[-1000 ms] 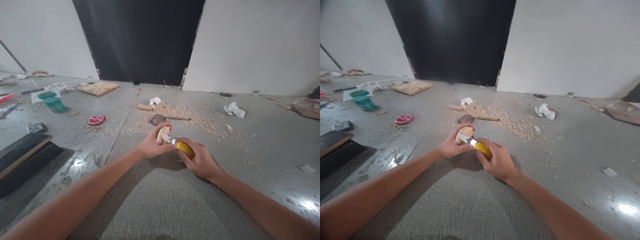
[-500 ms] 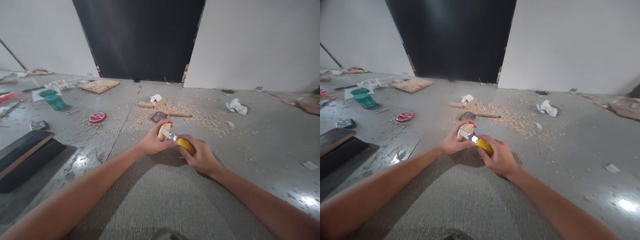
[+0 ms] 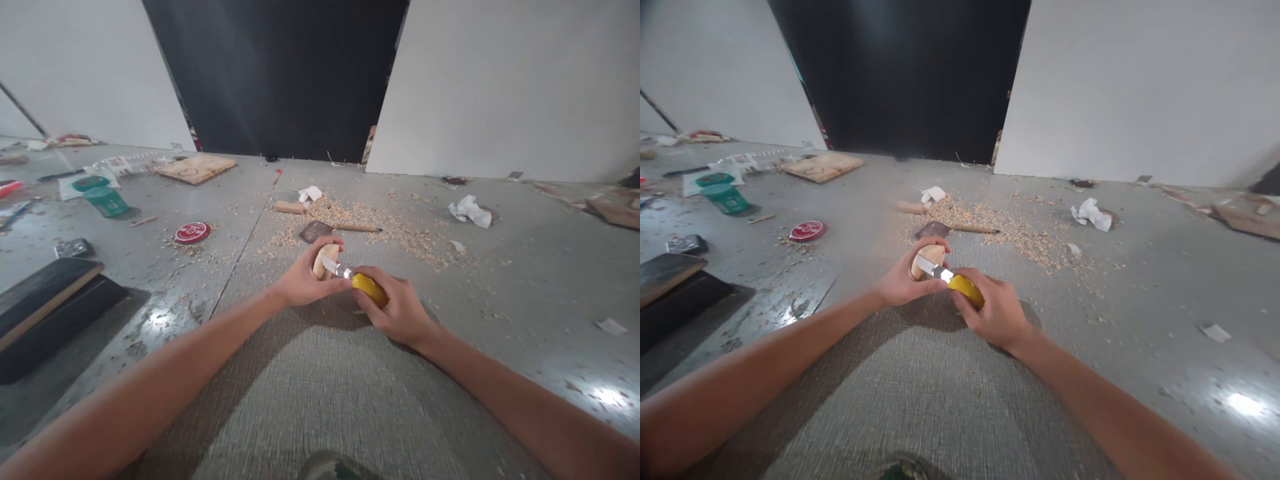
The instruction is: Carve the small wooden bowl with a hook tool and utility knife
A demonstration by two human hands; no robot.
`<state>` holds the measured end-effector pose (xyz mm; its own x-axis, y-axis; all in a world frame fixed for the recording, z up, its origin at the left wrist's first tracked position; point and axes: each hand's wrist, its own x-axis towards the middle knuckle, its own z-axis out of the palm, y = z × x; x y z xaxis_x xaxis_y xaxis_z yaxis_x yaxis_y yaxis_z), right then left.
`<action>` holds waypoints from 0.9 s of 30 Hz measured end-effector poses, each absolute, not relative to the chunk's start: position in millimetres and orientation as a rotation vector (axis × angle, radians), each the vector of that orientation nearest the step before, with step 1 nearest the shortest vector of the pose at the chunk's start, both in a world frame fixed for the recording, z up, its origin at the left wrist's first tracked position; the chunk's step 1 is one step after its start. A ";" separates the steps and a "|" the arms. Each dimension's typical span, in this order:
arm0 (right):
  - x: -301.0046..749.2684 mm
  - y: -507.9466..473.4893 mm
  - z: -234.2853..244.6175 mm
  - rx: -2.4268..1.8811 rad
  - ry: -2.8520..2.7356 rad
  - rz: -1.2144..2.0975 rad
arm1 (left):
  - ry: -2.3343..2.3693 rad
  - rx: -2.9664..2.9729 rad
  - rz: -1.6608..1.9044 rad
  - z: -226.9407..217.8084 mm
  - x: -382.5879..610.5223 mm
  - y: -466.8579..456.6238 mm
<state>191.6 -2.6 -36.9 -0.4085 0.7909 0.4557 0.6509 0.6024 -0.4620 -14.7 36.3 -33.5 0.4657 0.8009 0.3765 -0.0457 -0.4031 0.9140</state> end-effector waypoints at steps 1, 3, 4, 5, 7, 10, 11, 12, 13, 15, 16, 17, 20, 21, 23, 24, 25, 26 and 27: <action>191.4 -2.7 -36.3 -1.136 -2.177 0.278 | 0.654 1.750 1.088 -33.8 -15.0 36.5; 191.1 -2.9 -35.7 -1.132 -2.178 0.282 | 0.664 1.774 1.098 -33.9 -15.4 36.8; 190.9 -2.9 -35.6 -1.129 -2.178 0.287 | 0.664 1.782 1.102 -33.8 -15.6 36.8; 190.9 -3.0 -35.6 -1.125 -2.178 0.292 | 0.664 1.788 1.104 -33.5 -15.7 36.8; 190.8 -3.1 -36.0 -1.122 -2.179 0.298 | 0.661 1.791 1.103 -32.8 -15.7 36.5; 191.0 -3.1 -36.8 -1.122 -2.175 0.289 | 0.649 1.784 1.101 -32.3 -15.3 36.4; 191.0 -3.1 -37.0 -1.121 -2.175 0.286 | 0.644 1.781 1.107 -32.4 -15.2 36.5; 191.0 -3.0 -37.2 -1.121 -2.177 0.285 | 0.642 1.780 1.111 -32.5 -15.0 36.6; 191.0 -2.9 -37.3 -1.121 -2.179 0.283 | 0.644 1.778 1.114 -32.6 -14.9 36.7; 190.8 -2.8 -37.1 -1.123 -2.182 0.280 | 0.654 1.777 1.113 -32.4 -15.0 36.5; 190.6 -2.9 -36.9 -1.125 -2.181 0.279 | 0.661 1.778 1.109 -32.1 -15.2 36.3; 190.5 -3.0 -36.5 -1.126 -2.177 0.282 | 0.667 1.780 1.106 -31.6 -15.4 35.9; 190.0 -3.8 -35.0 -1.130 -2.173 0.312 | 0.688 1.789 1.087 -30.1 -16.2 34.7; 189.9 -4.0 -34.5 -1.133 -2.175 0.321 | 0.694 1.789 1.081 -29.8 -16.3 34.4; 189.8 -4.5 -33.8 -1.141 -2.176 0.330 | 0.693 1.783 1.079 -29.9 -16.3 34.4; 189.8 -4.5 -33.7 -1.144 -2.173 0.329 | 0.688 1.779 1.082 -30.2 -16.3 34.6; 189.9 -4.5 -33.8 -1.145 -2.169 0.329 | 0.682 1.777 1.086 -30.7 -16.2 34.9; 189.9 -4.4 -33.9 -1.143 -2.168 0.333 | 0.676 1.775 1.088 -31.2 -16.1 35.3; 189.9 -4.3 -34.2 -1.139 -2.167 0.337 | 0.672 1.773 1.087 -31.8 -16.1 35.6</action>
<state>189.9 -4.3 -34.2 -0.4045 0.8055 0.4331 0.6362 0.5880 -0.4995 -16.1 35.6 -31.8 0.4606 0.7997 0.3851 -0.0132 -0.4276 0.9039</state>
